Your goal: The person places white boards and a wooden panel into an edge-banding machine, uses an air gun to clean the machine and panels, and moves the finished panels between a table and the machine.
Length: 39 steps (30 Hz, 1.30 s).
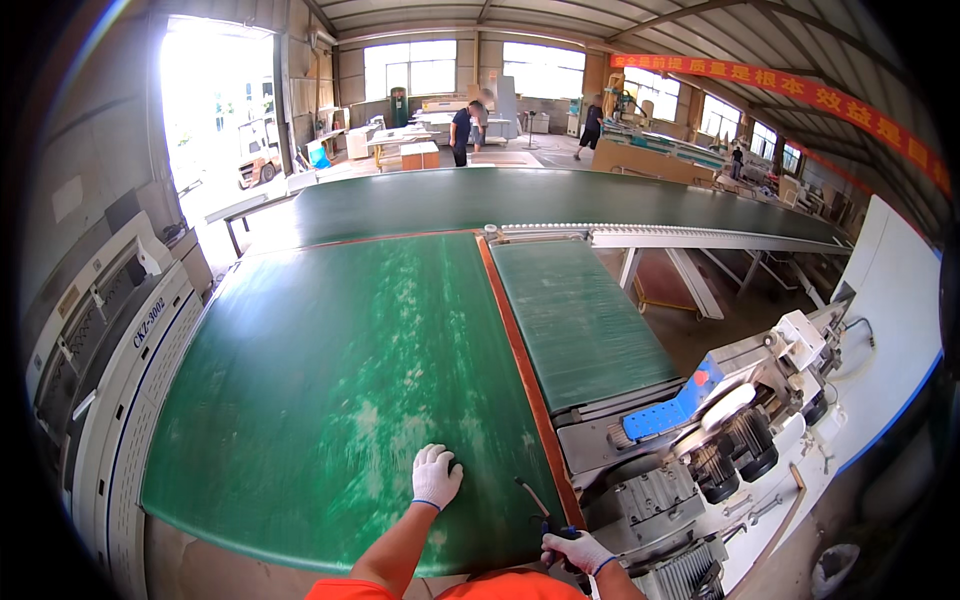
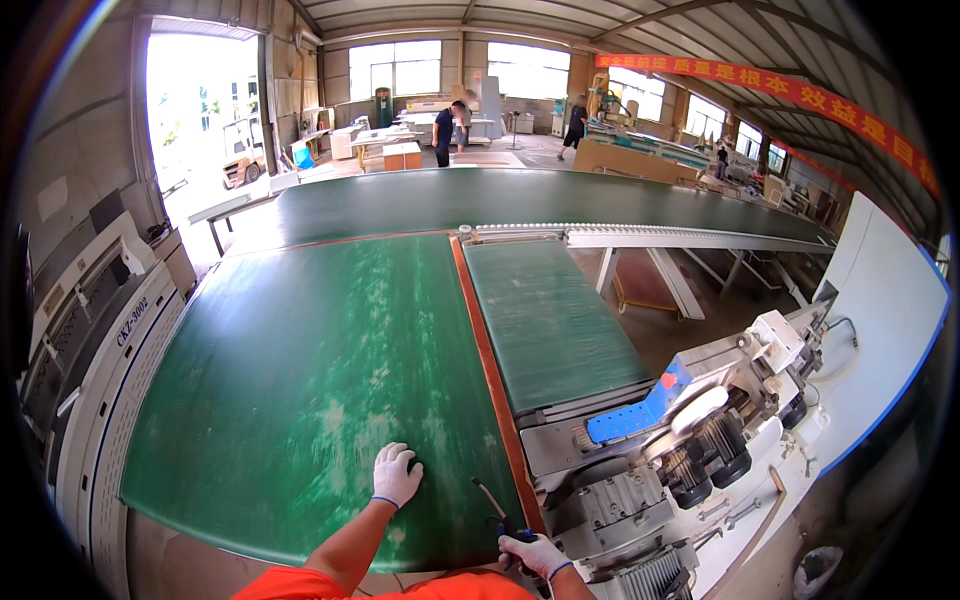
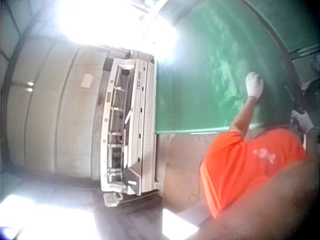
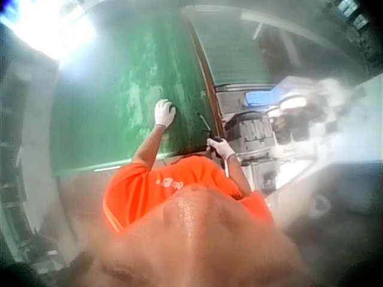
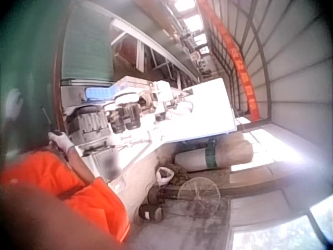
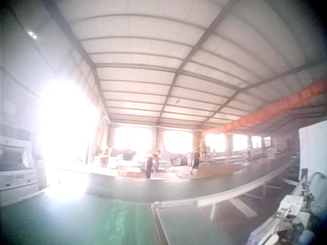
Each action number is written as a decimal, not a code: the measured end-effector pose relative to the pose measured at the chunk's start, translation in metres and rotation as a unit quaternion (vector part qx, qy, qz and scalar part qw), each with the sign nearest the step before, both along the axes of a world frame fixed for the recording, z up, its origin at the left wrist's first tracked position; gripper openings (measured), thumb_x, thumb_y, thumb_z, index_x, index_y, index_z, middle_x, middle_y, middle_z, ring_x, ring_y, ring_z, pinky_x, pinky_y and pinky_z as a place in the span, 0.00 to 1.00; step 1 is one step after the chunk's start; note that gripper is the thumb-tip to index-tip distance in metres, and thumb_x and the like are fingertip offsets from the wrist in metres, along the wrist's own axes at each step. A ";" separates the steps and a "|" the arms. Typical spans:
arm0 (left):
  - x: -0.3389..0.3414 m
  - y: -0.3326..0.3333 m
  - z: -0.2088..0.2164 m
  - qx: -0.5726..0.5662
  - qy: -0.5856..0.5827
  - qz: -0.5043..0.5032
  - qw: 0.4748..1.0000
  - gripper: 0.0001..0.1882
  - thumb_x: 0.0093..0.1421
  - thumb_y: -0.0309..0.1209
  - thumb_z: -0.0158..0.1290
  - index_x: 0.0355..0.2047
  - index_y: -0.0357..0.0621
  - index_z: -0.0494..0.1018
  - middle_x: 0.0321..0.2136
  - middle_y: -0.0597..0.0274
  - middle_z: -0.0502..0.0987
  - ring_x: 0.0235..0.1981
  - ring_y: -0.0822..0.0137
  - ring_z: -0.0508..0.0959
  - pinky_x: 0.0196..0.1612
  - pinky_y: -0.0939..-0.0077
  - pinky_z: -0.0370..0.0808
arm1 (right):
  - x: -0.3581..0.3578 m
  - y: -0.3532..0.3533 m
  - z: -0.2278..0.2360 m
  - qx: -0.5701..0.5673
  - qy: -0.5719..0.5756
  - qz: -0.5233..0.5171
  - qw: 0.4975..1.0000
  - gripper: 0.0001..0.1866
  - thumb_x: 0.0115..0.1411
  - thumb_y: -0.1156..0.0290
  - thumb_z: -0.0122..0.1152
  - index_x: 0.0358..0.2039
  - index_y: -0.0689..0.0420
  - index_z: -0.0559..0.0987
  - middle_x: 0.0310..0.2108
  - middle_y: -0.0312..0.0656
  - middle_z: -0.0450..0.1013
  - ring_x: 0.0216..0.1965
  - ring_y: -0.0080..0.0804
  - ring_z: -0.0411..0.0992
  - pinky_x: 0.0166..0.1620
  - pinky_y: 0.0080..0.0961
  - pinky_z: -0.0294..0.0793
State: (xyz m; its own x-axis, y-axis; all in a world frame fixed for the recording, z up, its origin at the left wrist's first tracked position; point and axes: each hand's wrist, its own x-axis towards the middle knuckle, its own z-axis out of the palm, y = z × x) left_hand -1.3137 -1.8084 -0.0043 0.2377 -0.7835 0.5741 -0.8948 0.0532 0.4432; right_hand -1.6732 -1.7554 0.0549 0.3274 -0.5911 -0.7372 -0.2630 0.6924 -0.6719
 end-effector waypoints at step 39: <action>0.002 -0.002 0.000 0.012 0.001 -0.003 1.000 0.14 0.54 0.36 0.64 0.39 0.43 0.81 0.50 0.52 0.79 0.59 0.46 0.74 0.64 0.48 0.69 | 0.000 -0.001 0.002 -0.009 -0.003 0.005 1.000 0.16 0.66 0.54 0.69 0.39 0.56 0.84 0.28 0.35 0.84 0.22 0.17 0.74 0.23 0.19 0.61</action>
